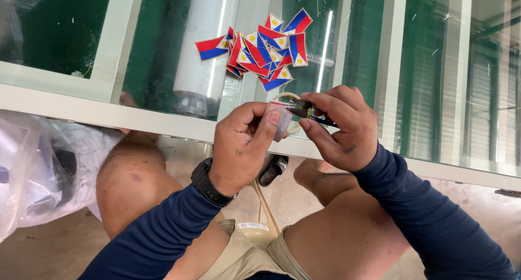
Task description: The person trims the edges of small Philippine flag stickers using a craft knife while seated. They peel backing, cut around the flag shape, and place finished pieces on a glass table.
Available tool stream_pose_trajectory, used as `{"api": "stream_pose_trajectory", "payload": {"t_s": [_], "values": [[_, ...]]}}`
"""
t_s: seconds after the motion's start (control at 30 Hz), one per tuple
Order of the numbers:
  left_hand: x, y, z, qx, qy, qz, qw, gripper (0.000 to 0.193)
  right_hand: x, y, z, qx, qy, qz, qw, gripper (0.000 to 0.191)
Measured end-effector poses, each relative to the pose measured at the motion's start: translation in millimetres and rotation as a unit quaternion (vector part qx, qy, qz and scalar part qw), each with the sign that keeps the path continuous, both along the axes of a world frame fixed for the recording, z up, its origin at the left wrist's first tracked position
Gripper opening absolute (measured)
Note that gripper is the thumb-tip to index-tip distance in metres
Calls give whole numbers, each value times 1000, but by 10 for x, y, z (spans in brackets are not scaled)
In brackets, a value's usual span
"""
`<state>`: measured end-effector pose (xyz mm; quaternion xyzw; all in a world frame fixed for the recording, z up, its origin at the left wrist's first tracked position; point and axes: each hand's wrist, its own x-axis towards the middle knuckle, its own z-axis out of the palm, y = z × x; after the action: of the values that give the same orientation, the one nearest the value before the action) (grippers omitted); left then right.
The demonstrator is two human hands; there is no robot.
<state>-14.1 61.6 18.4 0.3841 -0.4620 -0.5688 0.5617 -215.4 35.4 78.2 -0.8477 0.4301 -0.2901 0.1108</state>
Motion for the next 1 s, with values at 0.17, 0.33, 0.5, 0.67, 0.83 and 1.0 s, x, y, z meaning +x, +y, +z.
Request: {"api": "stream_pose_trajectory", "payload": {"t_s": [0.17,0.33,0.5,0.67,0.83,1.0], "values": [[6,-7,-25,-5,12,-11,1000,26,-13,-6,-45,32,-24,6,999,32],[-42,-6,-24,17,33,-19,999,26,-54,3,-16,59,-44,9,997,28],[-21,-20,-14,9,36,-10,999,26,-47,-18,43,20,-27,18,999,34],[-3,-2,5,-7,0,3,1000,25,-16,6,62,12,-3,11,1000,36],[6,1,27,-28,-43,22,998,24,0,4,42,16,0,3,1000,37],[12,-1,42,-26,-39,19,999,24,-8,1,37,3,4,2,1000,37]]}}
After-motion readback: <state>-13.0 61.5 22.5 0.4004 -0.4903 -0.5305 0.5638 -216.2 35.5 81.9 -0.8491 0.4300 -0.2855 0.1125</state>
